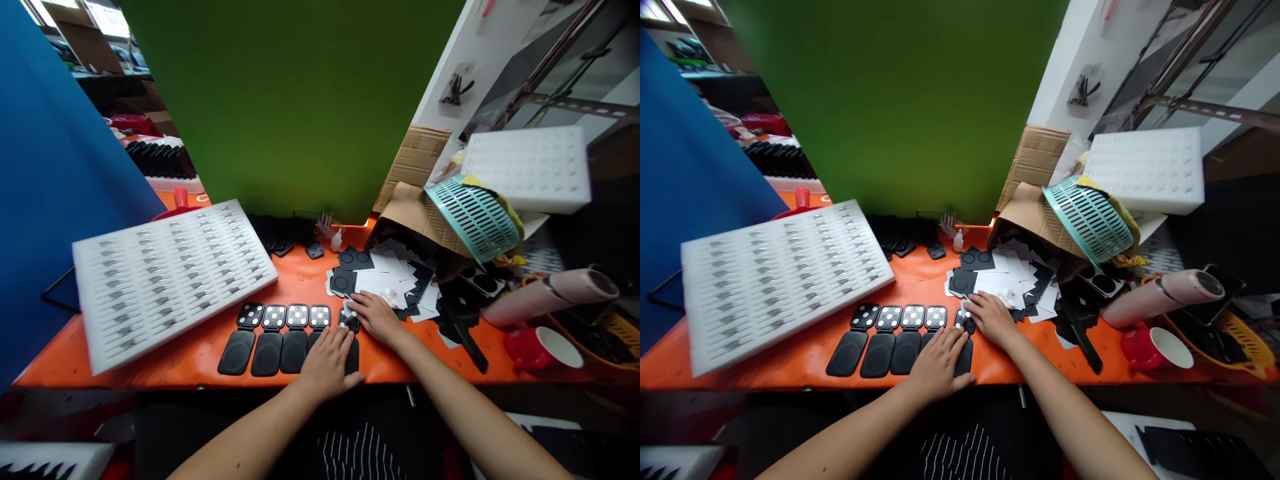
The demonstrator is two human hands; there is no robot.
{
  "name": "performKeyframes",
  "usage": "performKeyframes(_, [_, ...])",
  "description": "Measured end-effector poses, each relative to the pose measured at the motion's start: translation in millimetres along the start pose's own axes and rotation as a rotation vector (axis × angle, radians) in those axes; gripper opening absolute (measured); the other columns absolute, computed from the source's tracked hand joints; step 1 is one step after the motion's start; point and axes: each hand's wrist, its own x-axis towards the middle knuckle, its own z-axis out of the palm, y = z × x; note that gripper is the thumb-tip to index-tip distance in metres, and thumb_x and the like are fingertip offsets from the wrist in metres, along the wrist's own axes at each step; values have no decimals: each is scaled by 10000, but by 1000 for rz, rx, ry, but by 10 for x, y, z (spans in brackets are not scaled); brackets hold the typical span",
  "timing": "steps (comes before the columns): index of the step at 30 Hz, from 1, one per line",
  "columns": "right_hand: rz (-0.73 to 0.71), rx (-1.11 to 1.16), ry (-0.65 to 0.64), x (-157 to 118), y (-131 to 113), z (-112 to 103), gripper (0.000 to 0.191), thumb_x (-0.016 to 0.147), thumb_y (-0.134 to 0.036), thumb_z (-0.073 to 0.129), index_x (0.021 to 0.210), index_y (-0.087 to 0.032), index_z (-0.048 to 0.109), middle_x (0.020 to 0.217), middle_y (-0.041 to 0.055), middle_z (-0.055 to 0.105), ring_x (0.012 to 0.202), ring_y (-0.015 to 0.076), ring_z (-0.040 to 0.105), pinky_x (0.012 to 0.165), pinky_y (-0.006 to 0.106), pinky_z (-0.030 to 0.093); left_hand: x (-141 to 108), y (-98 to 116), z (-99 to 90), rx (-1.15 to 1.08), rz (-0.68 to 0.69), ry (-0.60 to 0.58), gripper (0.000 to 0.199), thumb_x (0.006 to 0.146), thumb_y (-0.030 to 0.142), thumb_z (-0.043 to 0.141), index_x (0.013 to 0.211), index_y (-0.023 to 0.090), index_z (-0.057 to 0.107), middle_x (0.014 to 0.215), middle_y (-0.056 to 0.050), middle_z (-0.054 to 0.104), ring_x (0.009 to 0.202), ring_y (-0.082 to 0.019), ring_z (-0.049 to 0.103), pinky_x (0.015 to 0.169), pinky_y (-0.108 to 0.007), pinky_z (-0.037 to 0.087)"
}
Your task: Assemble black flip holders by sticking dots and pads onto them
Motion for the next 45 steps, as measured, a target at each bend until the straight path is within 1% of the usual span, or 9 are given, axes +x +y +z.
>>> performKeyframes(8, [67,-129,-116,182,219,87,360,873,-349,384,1227,-399,420,1370,-47,327,1289,216,194,1030,489,118,-14,7,1,-6,5,14,797,706,686,397,1296,155,331,1302,-109,396,1211,-270,304,1048,-413,141])
performKeyframes(14, [223,-164,-22,422,161,149,352,867,-338,384,1211,-367,453,1383,-22,303,1283,253,189,1015,521,94,-42,17,-5,12,4,12,790,711,695,371,1284,152,353,1292,-114,408,1196,-280,320,1047,-425,138])
performKeyframes(17, [229,-114,90,385,83,130,371,847,-243,401,1208,-291,471,1314,36,399,1239,244,269,1011,467,175,-45,23,-8,20,0,12,788,708,696,374,1286,162,352,1291,-110,411,1194,-280,324,1044,-433,136])
performKeyframes(20, [211,61,154,181,-30,91,399,797,-128,381,1168,-211,499,1087,80,549,1047,201,459,909,340,346,-44,23,2,22,0,15,788,710,693,374,1289,159,348,1293,-114,409,1194,-280,324,1042,-439,132])
performKeyframes(25, [169,301,-39,-99,-298,116,258,746,-227,487,991,-211,564,869,31,606,766,157,541,702,247,405,-29,10,34,23,7,20,776,729,673,355,1284,129,345,1274,-132,421,1202,-284,314,1038,-436,146])
performKeyframes(32, [273,148,-153,141,-409,131,93,705,-228,515,719,-185,596,748,45,623,720,166,540,639,239,345,-18,20,42,29,-6,27,786,715,677,371,1273,124,356,1273,-138,419,1195,-285,323,1040,-433,144])
performKeyframes(39, [403,754,-381,116,-146,27,173,663,-329,570,643,-159,550,541,-16,537,495,98,461,498,209,331,-36,25,20,4,-18,30,808,695,712,362,1269,144,372,1277,-119,422,1193,-269,327,1046,-413,134])
performKeyframes(42, [535,1103,-274,-13,-39,63,273,693,-432,548,655,-166,505,500,-40,474,437,80,406,458,207,316,-42,27,5,6,-14,33,810,690,709,380,1269,144,373,1274,-116,424,1188,-271,326,1043,-416,129])
performKeyframes(45, [586,1011,-16,-79,-29,121,295,693,-468,547,719,-175,521,516,-43,486,453,93,429,470,214,329,-21,33,-40,8,-18,33,803,681,705,405,1257,145,388,1257,-116,440,1173,-278,339,1020,-418,168])
